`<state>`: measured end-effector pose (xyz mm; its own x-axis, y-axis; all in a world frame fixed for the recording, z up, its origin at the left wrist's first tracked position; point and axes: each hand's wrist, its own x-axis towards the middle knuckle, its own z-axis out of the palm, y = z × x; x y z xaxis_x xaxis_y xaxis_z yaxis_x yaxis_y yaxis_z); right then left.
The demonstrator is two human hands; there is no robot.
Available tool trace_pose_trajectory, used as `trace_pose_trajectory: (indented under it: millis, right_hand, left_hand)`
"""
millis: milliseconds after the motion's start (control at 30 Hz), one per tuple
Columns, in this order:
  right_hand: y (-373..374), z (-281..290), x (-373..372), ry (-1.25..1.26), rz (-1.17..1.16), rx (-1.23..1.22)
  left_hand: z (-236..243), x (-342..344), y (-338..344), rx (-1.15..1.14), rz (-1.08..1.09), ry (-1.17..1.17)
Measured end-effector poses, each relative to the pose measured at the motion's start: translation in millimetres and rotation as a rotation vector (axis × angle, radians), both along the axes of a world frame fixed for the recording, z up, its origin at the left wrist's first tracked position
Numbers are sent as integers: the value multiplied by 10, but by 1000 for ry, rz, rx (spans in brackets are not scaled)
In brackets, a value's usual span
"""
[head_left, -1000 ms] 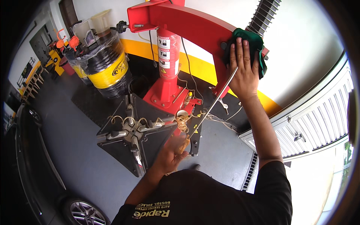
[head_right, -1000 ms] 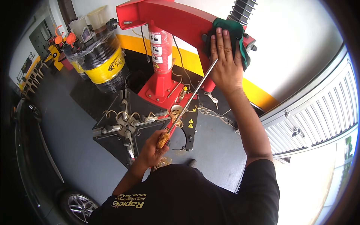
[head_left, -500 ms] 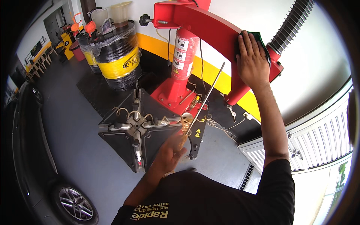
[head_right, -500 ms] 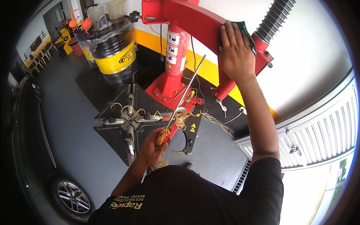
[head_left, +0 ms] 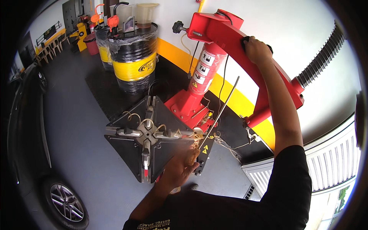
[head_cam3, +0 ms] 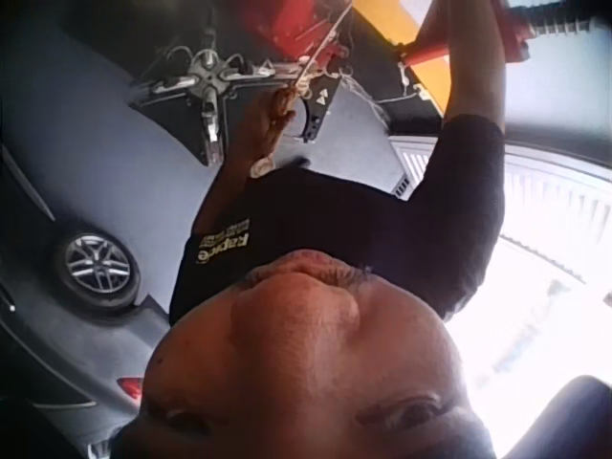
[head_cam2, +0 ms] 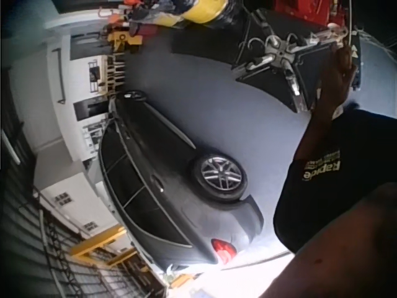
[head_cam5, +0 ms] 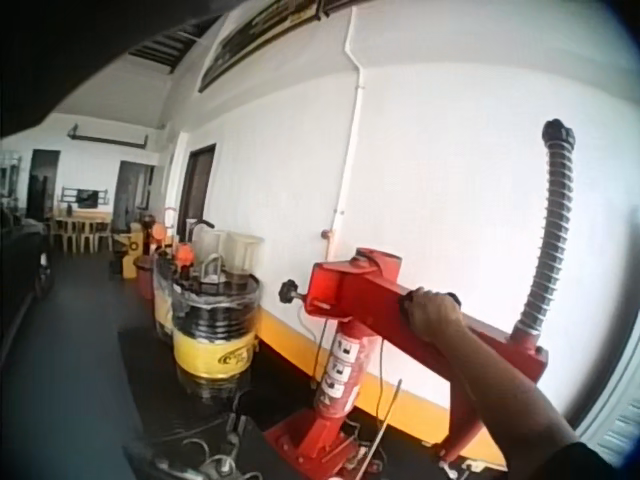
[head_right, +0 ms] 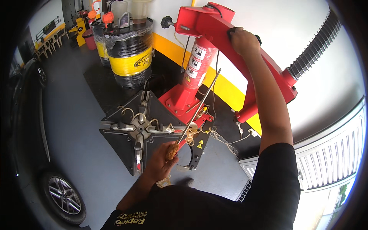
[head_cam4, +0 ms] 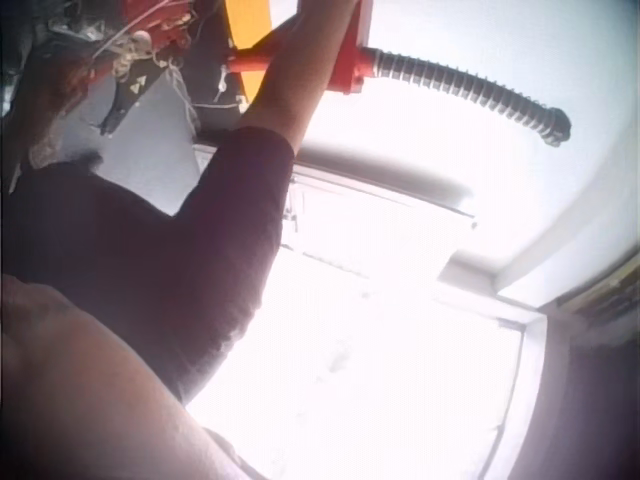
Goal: The person wipes a red machine with a cloth, adjusts various knobs and valves, and wipes different sections of the equipment. They move around the machine to clean and check the upper components.
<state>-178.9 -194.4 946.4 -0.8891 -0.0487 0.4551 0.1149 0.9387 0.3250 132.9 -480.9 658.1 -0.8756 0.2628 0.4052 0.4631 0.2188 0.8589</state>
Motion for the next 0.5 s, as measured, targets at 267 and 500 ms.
trace_pose_trajectory:
  millis: [267, 500]
  right_hand:
    - [-78, -79, -334, 35, 0, -56]
    - [451, -98, 1178, 13, -177, -24]
  left_hand:
    - [249, -152, -52, -7, -29, 170]
    - [411, -274, -148, -71, -147, 35]
